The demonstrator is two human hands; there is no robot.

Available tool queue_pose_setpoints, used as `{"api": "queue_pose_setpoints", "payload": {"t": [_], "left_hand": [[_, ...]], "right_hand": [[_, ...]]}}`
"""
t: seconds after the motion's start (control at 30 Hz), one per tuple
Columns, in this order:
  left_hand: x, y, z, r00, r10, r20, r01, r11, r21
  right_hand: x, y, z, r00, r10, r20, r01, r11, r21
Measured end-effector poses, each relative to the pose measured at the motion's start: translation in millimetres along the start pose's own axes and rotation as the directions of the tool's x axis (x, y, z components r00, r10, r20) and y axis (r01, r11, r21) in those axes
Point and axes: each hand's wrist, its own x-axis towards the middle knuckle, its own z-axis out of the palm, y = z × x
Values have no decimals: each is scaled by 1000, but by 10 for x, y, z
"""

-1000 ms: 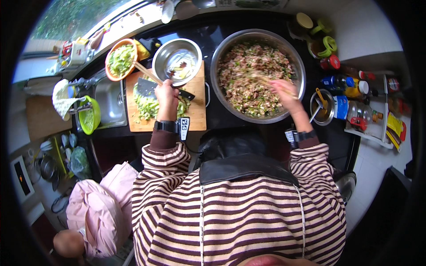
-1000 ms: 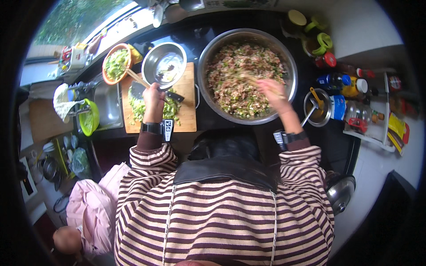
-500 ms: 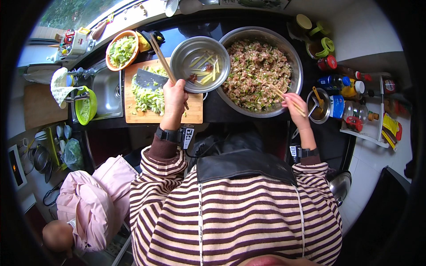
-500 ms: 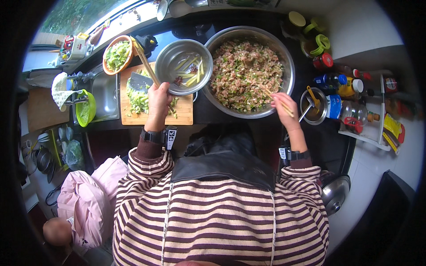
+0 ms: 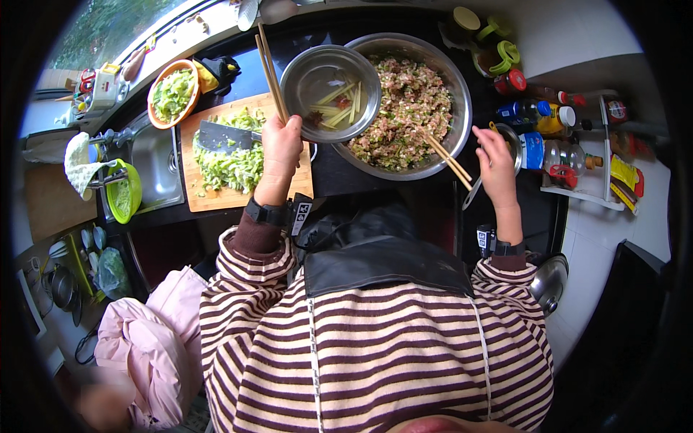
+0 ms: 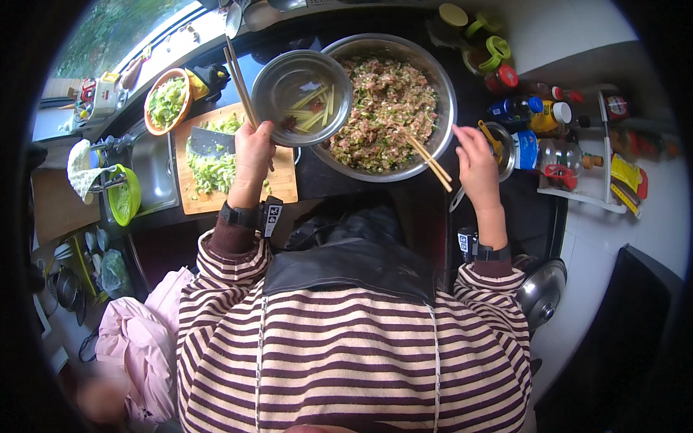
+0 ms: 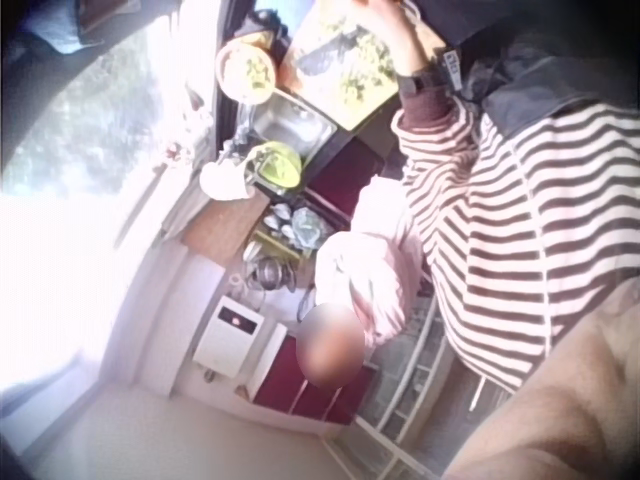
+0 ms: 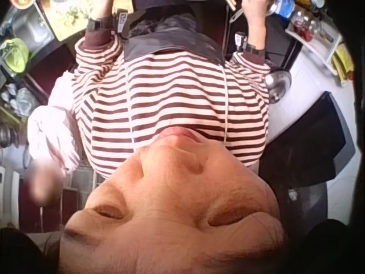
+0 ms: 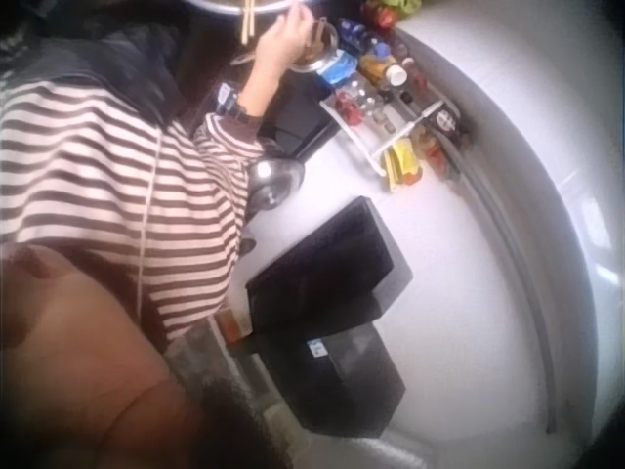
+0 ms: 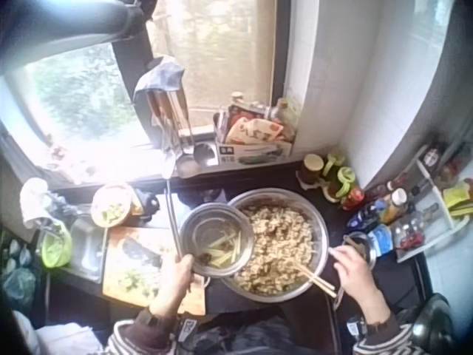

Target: The person chops cabbage on a cutting board and transfers it into a bowl. They then mix the chopped cabbage with ground meat and other ingredients in a large metal bowl using chopsticks.

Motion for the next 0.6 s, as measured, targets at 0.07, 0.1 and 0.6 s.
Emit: {"api": "queue_pose_setpoints", "payload": {"t": [0.07, 0.1, 0.6], "left_hand": [[13, 30, 35, 1000, 10, 8, -10, 999, 36], [10, 39, 52, 1000, 0, 21, -1, 999, 38], [132, 31, 328, 978, 173, 117, -186, 977, 104]], "right_hand": [[71, -156, -97, 999, 47, -7, -46, 984, 169], [98, -256, -98, 998, 52, 17, -55, 981, 184], [522, -1181, 874, 759, 142, 636, -650, 237, 722]]}}
